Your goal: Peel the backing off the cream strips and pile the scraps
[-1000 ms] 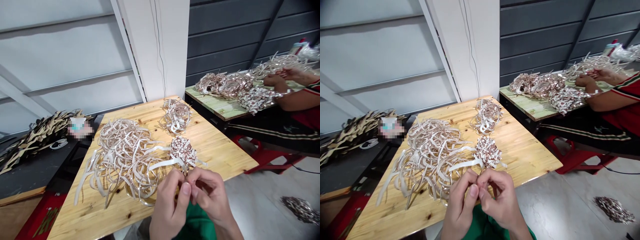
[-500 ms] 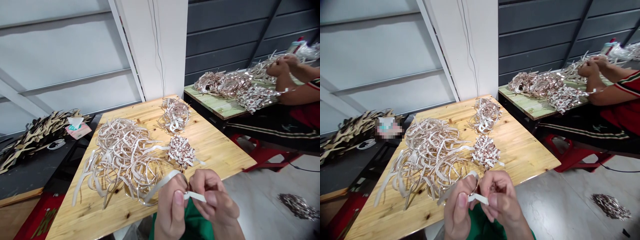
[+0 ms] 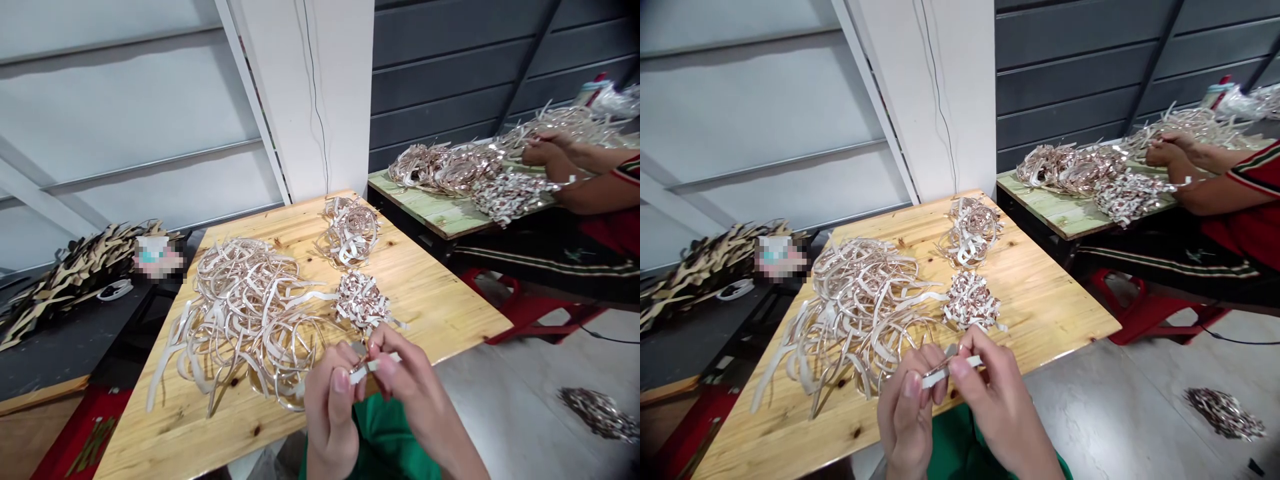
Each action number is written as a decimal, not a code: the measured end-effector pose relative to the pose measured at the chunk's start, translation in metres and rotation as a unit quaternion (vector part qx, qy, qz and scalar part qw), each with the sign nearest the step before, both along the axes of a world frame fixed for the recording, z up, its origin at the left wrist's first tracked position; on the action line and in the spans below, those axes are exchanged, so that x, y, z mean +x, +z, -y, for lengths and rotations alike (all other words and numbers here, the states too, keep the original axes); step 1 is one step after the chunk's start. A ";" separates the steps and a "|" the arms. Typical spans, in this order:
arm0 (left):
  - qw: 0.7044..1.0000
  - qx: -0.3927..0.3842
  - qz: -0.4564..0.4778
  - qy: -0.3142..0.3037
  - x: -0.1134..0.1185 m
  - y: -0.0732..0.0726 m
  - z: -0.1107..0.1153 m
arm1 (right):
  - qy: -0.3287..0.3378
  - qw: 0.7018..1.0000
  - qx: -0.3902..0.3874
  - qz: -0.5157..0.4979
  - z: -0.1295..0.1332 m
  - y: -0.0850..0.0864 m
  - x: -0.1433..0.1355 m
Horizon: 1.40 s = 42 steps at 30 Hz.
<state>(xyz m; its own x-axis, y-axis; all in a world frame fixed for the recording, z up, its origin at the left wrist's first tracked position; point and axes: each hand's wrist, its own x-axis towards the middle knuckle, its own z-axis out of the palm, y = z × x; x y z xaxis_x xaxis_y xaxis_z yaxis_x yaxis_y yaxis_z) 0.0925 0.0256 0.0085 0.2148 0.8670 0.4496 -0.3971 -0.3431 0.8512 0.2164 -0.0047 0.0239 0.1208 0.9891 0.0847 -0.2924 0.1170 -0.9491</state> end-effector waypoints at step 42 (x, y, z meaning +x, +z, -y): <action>0.956 -0.254 0.129 -0.076 0.029 0.011 0.000 | -0.127 0.954 0.138 -0.234 -0.002 0.011 -0.004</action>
<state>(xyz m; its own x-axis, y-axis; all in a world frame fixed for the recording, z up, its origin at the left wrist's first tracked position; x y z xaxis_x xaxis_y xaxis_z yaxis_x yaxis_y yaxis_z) 0.1215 0.0258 0.0197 0.2951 0.9549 0.0334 -0.6278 0.1674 0.7601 0.2126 -0.0027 0.0345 0.4414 0.8712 0.2148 -0.6062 0.4661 -0.6445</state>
